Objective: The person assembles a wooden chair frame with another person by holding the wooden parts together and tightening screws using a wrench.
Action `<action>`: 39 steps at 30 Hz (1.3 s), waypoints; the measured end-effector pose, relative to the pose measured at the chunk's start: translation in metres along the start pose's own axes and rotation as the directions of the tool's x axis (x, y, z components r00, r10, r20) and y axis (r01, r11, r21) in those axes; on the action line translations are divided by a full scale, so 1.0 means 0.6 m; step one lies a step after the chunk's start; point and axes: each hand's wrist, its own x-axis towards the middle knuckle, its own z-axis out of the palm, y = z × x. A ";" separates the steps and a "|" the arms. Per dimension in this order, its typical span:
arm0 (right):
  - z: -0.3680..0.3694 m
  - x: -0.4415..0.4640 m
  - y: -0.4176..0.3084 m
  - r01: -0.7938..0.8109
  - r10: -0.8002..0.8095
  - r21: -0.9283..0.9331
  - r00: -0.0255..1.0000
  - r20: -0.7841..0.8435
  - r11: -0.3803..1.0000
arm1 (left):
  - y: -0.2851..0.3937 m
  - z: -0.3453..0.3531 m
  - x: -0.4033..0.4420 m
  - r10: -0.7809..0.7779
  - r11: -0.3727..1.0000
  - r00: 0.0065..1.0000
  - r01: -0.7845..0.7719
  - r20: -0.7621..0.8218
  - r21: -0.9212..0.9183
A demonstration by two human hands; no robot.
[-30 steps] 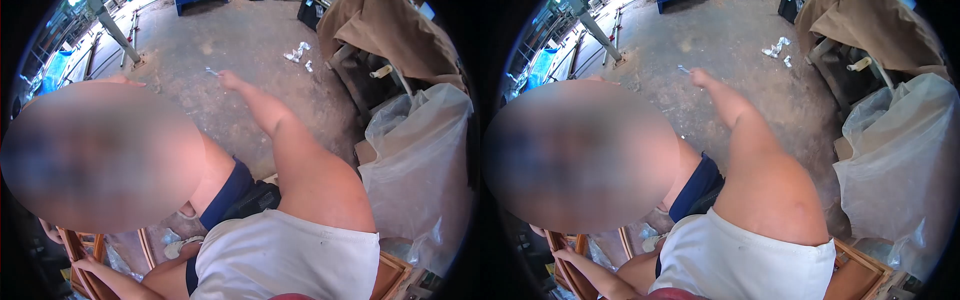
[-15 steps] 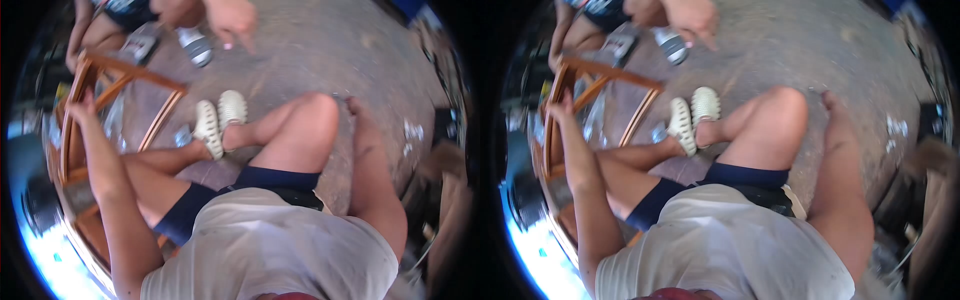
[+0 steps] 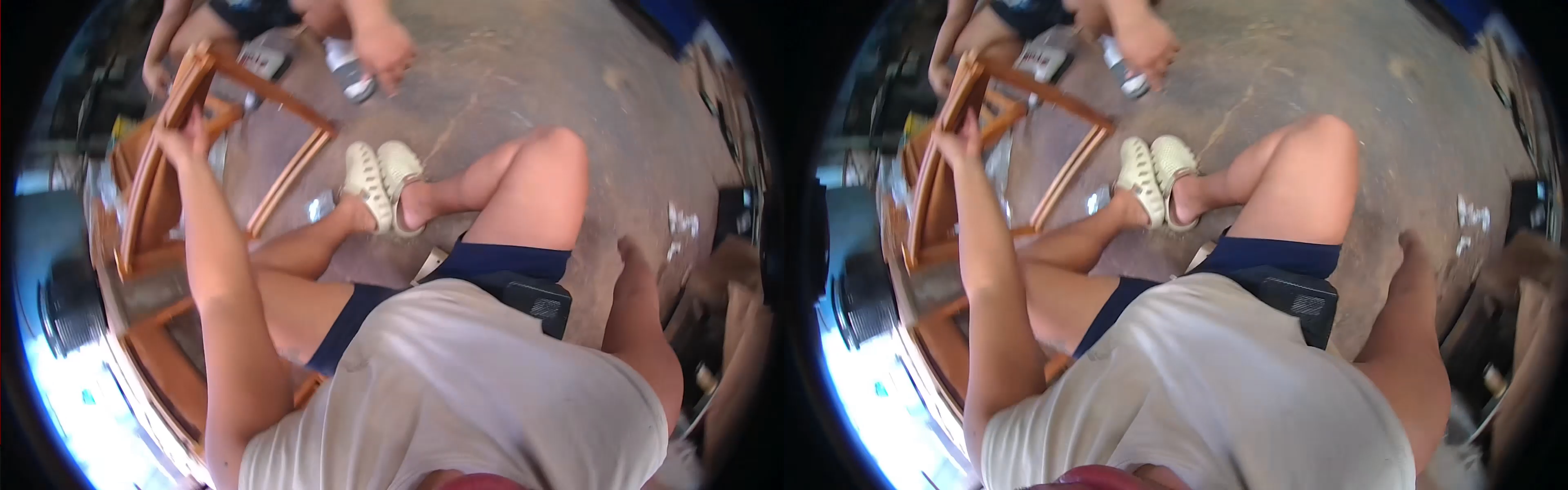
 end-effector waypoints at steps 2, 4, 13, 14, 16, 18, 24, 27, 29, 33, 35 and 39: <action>-0.010 -0.009 -0.026 -0.027 0.030 0.079 0.999 -0.035 0.997 | 0.004 -0.018 0.020 -0.054 0.997 0.995 0.048 0.090 0.064; -0.021 -0.022 -0.030 -0.085 0.090 0.123 0.995 -0.043 0.989 | 0.007 -0.098 0.091 -0.204 0.975 0.978 0.198 0.051 0.103; -0.081 -0.135 0.053 -0.399 0.511 0.562 0.858 -0.050 0.725 | 0.027 -0.033 0.006 -0.197 0.967 0.980 0.192 0.014 0.166; -0.050 -0.126 0.068 -0.419 0.529 0.567 0.848 -0.035 0.709 | 0.030 -0.028 0.007 -0.192 0.968 0.981 0.188 0.008 0.168; 0.011 -0.090 0.112 -0.333 0.370 0.503 0.929 0.029 0.797 | 0.031 -0.012 -0.003 -0.153 0.958 0.988 0.157 -0.034 0.240; 0.014 -0.115 0.129 -0.342 0.441 0.692 0.897 0.038 0.636 | 0.023 0.024 -0.039 -0.114 0.958 0.991 0.130 -0.077 0.257; 0.107 -0.077 0.183 -0.251 0.726 0.855 0.661 -0.191 0.453 | -0.043 0.052 -0.013 -0.115 0.947 0.991 0.130 -0.065 0.294; 0.144 -0.043 0.201 -0.189 0.808 0.916 0.555 -0.197 0.354 | -0.286 0.155 -0.164 -0.468 0.774 0.881 0.365 0.078 0.517; 0.159 -0.011 0.234 -0.193 0.823 0.969 0.568 -0.017 0.154 | -0.523 0.222 -0.341 -0.866 0.432 0.461 0.499 0.191 0.751; 0.164 0.043 0.286 -0.234 0.858 0.968 0.512 0.040 0.095 | -0.828 0.323 -0.594 -0.895 -0.052 -0.406 0.507 0.186 0.860; 0.132 0.069 0.311 -0.215 0.879 0.975 0.475 0.051 0.060 | -0.887 0.330 -0.605 -0.841 -0.296 -0.528 0.627 0.114 0.720; 0.030 0.098 0.376 -0.303 0.889 0.952 0.448 0.100 0.045 | -0.910 0.341 -0.614 -0.885 -0.051 -0.433 0.458 0.172 0.887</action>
